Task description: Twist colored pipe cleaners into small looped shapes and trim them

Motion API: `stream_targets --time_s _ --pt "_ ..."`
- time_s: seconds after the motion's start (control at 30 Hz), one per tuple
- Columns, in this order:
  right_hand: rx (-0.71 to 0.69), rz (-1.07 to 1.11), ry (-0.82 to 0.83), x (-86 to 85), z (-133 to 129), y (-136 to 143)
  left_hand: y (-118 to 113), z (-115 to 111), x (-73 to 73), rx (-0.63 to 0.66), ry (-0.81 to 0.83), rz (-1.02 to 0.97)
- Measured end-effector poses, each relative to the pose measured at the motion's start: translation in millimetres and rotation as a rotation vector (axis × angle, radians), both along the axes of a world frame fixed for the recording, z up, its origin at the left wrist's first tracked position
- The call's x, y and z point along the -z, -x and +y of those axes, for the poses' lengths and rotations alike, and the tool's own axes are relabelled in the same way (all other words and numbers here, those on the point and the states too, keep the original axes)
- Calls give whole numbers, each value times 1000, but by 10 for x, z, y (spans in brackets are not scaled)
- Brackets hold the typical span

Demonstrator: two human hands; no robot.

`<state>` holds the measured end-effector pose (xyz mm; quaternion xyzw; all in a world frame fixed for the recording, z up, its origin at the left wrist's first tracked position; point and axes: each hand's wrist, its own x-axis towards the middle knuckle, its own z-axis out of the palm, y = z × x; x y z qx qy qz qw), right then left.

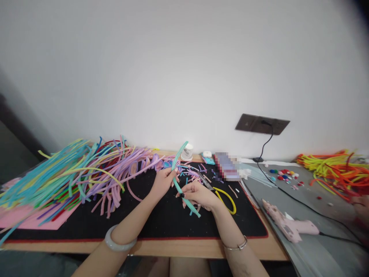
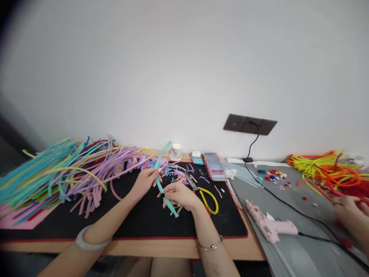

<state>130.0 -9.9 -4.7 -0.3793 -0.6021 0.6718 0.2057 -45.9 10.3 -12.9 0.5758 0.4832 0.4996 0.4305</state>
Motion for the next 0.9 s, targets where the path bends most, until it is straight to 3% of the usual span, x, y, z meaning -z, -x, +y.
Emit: stream_targets --time_s 0.17,0.37,0.9 --pt "-127 -31 61 0 1 -38 4 11 18 2 4 13" --pt "-226 -90 99 -43 -26 -34 37 17 18 -97 -18 68" --pt "-94 0 219 -40 -76 -14 67 25 5 -169 -14 115"
